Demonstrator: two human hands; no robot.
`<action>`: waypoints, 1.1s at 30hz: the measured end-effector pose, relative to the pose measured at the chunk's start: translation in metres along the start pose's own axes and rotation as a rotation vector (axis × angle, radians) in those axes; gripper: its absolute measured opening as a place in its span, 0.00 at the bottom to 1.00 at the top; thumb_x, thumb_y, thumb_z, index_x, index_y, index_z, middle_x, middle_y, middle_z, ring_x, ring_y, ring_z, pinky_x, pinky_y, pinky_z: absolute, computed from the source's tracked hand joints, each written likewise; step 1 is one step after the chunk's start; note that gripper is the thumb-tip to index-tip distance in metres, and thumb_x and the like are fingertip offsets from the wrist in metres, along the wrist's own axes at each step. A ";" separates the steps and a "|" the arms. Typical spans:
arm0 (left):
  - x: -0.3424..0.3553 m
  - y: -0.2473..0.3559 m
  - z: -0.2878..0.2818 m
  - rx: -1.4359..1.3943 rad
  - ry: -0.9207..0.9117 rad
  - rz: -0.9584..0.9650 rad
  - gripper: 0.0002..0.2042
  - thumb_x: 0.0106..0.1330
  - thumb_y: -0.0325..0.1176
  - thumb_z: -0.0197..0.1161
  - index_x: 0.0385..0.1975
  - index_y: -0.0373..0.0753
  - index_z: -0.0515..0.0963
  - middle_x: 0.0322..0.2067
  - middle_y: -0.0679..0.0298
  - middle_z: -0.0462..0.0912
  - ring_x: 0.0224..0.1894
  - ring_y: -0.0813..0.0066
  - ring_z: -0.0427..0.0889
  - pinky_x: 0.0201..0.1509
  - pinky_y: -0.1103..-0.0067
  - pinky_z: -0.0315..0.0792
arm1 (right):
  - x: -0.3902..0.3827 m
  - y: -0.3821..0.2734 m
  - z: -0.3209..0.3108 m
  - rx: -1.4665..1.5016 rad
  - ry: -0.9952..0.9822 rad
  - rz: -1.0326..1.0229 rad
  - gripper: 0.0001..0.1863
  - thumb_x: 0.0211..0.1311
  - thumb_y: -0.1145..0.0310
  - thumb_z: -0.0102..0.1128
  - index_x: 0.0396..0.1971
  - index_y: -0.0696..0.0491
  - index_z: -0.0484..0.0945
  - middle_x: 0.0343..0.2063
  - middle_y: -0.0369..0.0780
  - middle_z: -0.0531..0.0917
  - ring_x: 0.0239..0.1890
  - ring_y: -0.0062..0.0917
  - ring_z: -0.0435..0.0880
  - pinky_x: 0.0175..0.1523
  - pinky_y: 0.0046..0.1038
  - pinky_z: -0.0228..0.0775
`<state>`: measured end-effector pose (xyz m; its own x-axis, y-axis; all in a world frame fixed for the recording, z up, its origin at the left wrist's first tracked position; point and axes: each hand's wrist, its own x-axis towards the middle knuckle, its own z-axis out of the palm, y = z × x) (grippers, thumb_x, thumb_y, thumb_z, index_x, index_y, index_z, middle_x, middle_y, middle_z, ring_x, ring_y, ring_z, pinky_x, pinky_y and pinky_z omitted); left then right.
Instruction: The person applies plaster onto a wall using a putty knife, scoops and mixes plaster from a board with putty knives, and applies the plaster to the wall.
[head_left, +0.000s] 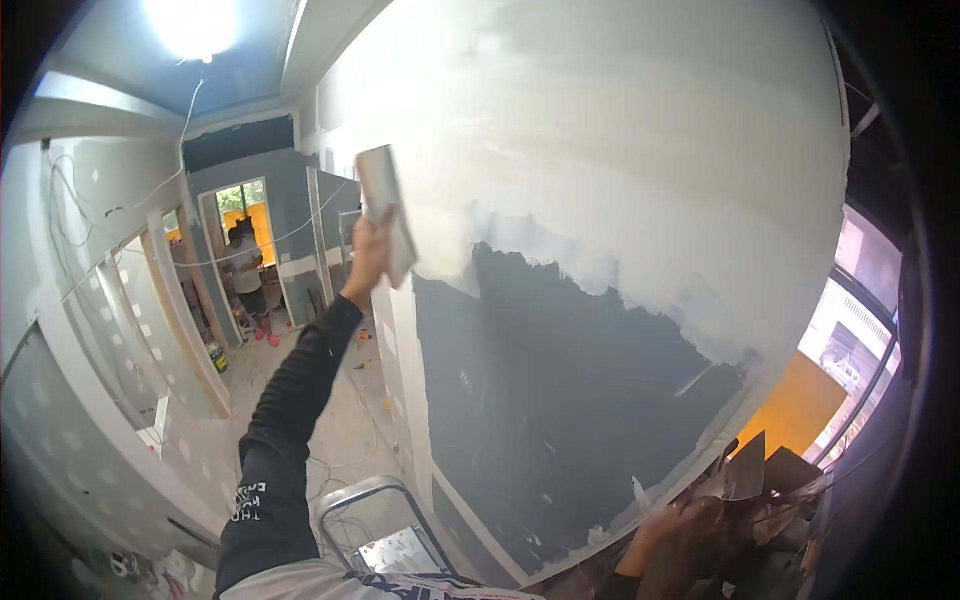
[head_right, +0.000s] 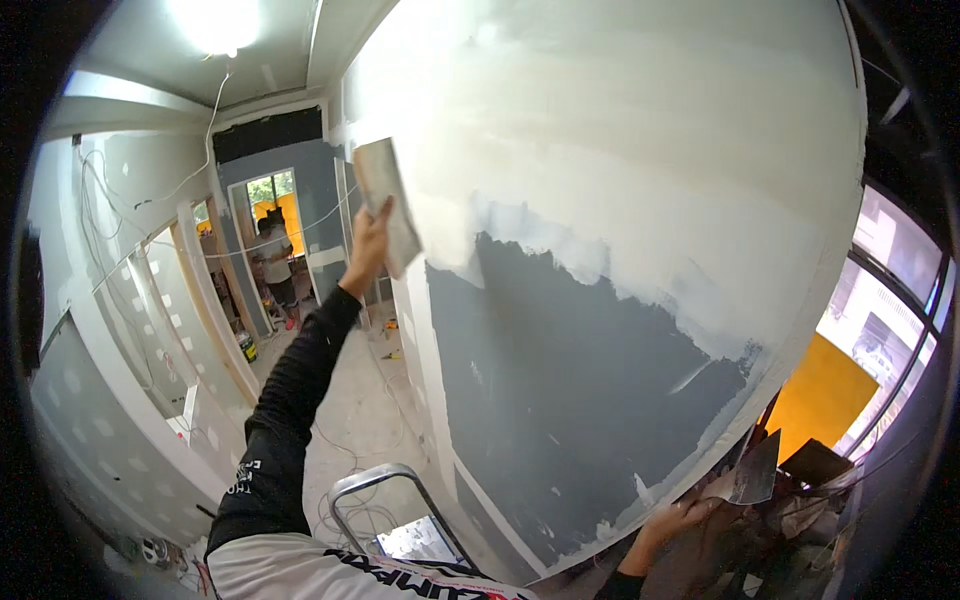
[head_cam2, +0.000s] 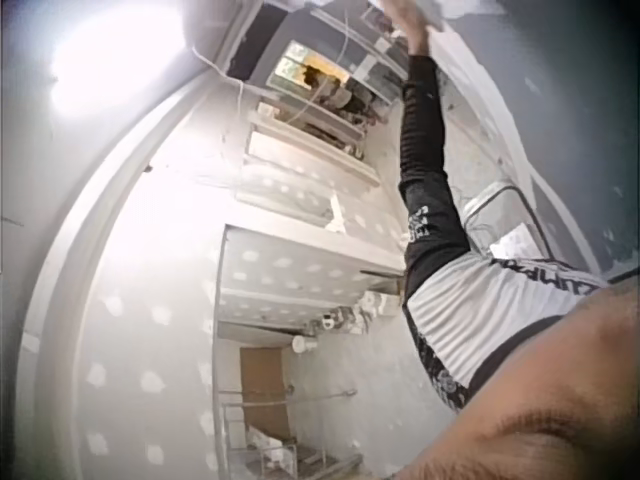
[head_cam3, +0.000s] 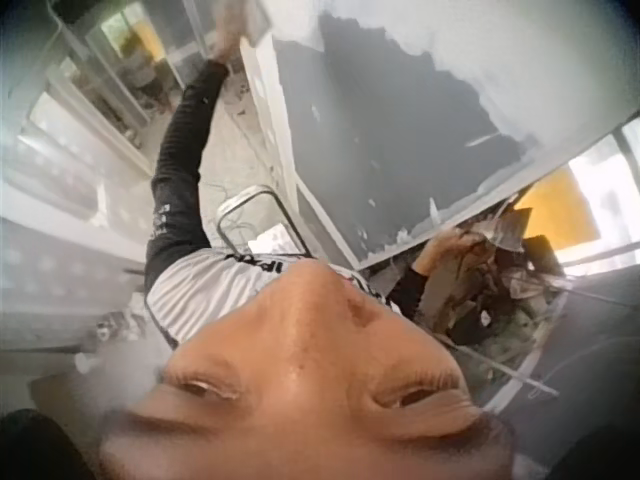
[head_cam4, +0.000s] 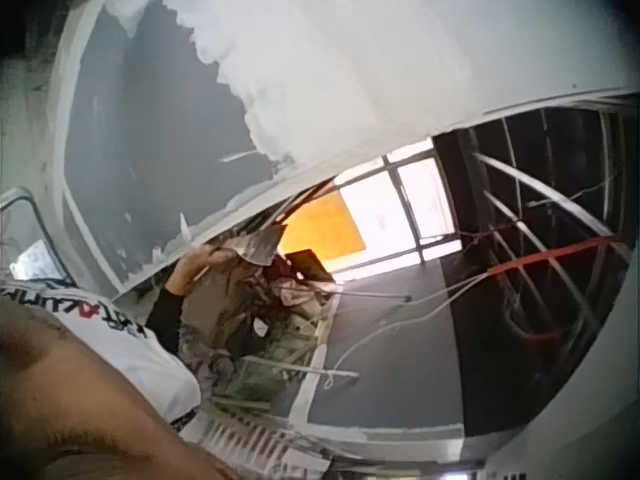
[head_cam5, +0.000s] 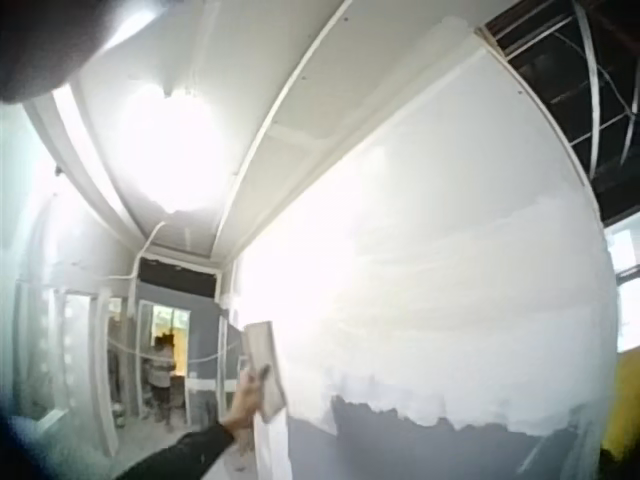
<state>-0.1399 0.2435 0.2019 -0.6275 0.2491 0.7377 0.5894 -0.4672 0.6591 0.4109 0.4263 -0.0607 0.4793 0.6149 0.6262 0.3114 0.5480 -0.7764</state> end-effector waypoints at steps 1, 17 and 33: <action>0.033 -0.027 -0.028 0.142 0.059 0.052 0.20 0.74 0.45 0.58 0.48 0.30 0.77 0.33 0.61 0.83 0.30 0.75 0.81 0.37 0.74 0.75 | -0.003 0.003 0.004 0.000 0.002 -0.003 0.21 0.75 0.62 0.48 0.44 0.71 0.69 0.42 0.53 0.74 0.43 0.38 0.75 0.52 0.38 0.70; 0.234 -0.167 -0.068 0.602 0.172 0.155 0.31 0.73 0.55 0.54 0.59 0.31 0.71 0.47 0.41 0.82 0.50 0.48 0.81 0.51 0.67 0.72 | -0.008 0.054 0.026 -0.245 0.037 -0.141 0.21 0.75 0.62 0.47 0.47 0.71 0.68 0.45 0.54 0.74 0.46 0.39 0.74 0.54 0.38 0.69; 0.125 -0.133 0.076 0.530 0.167 0.086 0.26 0.74 0.51 0.53 0.56 0.31 0.73 0.32 0.40 0.83 0.34 0.50 0.84 0.40 0.61 0.73 | -0.002 0.058 0.031 -0.310 0.039 -0.182 0.21 0.75 0.63 0.46 0.49 0.71 0.67 0.47 0.55 0.73 0.48 0.41 0.73 0.56 0.39 0.67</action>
<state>-0.2580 0.4009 0.2176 -0.6125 0.0709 0.7873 0.7900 0.0206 0.6128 0.4028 0.4750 -0.1048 0.4223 0.4974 0.7578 0.6256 0.4451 -0.6407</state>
